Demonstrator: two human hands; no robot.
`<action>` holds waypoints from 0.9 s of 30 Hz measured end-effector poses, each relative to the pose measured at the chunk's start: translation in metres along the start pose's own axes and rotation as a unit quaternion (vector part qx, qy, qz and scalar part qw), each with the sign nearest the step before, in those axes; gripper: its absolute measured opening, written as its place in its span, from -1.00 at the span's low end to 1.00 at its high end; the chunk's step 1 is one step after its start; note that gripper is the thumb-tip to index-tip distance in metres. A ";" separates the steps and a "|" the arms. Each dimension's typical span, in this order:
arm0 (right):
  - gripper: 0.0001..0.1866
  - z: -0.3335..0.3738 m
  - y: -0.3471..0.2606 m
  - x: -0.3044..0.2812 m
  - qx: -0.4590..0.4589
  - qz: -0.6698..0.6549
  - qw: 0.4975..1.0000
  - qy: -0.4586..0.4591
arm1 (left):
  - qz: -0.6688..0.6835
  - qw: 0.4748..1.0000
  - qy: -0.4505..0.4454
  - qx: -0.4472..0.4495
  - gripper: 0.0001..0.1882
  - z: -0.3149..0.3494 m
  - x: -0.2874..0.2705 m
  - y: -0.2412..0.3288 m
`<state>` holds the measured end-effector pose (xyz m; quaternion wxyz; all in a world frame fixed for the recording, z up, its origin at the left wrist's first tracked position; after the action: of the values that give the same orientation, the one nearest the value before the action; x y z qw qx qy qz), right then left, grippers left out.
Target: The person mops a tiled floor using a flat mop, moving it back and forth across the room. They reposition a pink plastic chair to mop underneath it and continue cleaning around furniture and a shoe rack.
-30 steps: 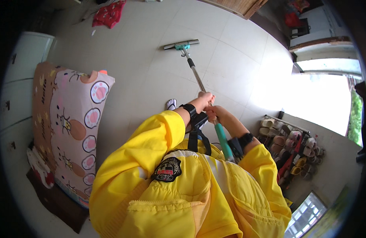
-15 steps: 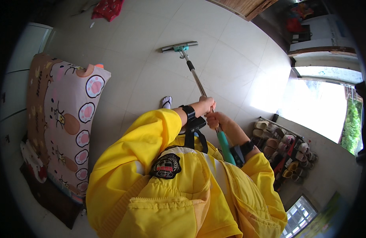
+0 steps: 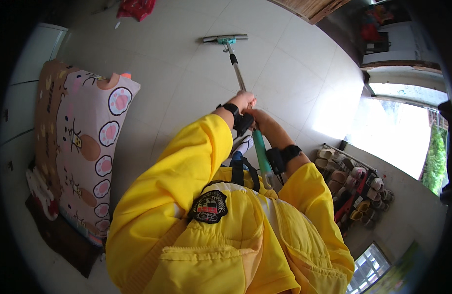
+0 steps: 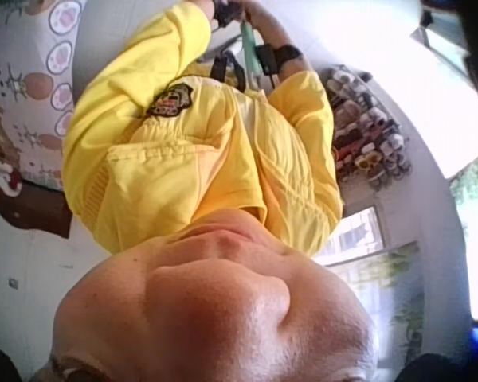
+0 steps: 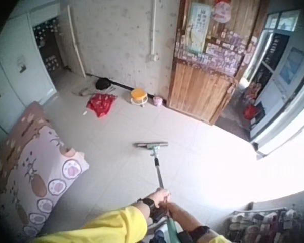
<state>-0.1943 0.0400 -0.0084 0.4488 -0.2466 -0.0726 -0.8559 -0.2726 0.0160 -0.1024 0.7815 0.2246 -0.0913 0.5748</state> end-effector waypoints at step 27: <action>-0.70 0.024 0.041 -0.039 0.111 -0.119 0.987 -0.006 | -0.012 0.997 0.071 0.005 -0.83 0.026 0.037 -0.043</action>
<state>-0.1337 0.0528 -0.0110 0.3683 -0.1903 -0.1990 -0.8880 -0.2171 0.0256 -0.0757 0.7919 0.1880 -0.0300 0.5802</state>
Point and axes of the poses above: each hand's wrist, its own z-axis away from the middle knuckle, its own x-axis out of the palm, y = z × x, the point moved 4 cm from there along -z, towards the middle knuckle, and after that the axes turned 7 degrees about x, right-handed, at the moved point
